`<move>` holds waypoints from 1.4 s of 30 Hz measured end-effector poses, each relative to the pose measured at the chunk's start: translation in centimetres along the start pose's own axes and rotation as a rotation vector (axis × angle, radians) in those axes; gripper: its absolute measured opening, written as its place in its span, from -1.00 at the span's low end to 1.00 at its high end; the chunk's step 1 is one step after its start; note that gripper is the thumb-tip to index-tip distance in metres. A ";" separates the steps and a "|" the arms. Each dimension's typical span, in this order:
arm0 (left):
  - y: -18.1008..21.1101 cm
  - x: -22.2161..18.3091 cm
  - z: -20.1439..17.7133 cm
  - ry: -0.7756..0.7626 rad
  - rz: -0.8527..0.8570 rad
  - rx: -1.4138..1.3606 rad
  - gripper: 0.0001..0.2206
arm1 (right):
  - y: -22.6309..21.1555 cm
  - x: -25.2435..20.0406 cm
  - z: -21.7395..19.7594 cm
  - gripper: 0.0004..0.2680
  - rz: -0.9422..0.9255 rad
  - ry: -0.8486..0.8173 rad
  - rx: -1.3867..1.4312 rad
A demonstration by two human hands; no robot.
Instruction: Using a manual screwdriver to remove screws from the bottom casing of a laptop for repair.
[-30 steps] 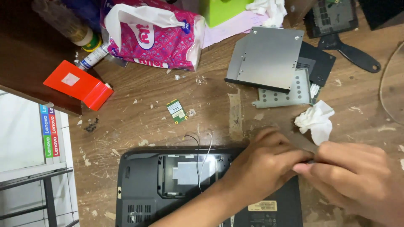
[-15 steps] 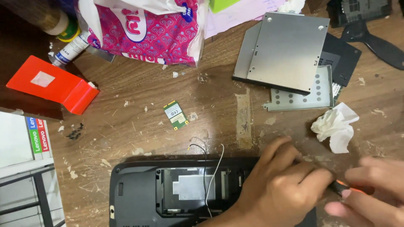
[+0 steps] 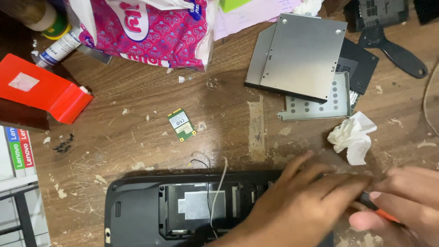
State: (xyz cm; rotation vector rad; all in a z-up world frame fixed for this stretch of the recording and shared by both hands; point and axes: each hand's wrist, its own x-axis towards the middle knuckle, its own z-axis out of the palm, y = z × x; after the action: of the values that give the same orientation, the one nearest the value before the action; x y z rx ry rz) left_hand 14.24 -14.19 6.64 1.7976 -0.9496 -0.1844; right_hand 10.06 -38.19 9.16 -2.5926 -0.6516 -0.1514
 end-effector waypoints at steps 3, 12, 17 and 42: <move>-2.1 0.3 -0.7 -0.039 0.092 -0.159 -0.63 | -2.1 2.4 -1.1 -0.71 0.019 -0.046 -0.004; -2.7 1.8 -1.2 0.064 0.232 -0.028 -0.87 | -4.0 4.6 -1.4 -0.86 -0.103 0.092 0.067; -1.9 1.9 -1.5 0.099 0.283 0.025 -0.90 | -3.6 4.4 -1.9 -0.81 -0.154 0.061 -0.036; -3.7 1.8 -0.6 0.023 0.023 -0.096 -0.78 | -8.0 9.4 -7.5 -0.93 0.247 -0.631 -0.417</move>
State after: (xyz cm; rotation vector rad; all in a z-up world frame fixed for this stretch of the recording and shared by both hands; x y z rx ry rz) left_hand 17.66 -14.41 4.29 1.6971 -0.9298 -0.1915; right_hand 14.62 -31.44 21.08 -3.1089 -0.5317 0.7072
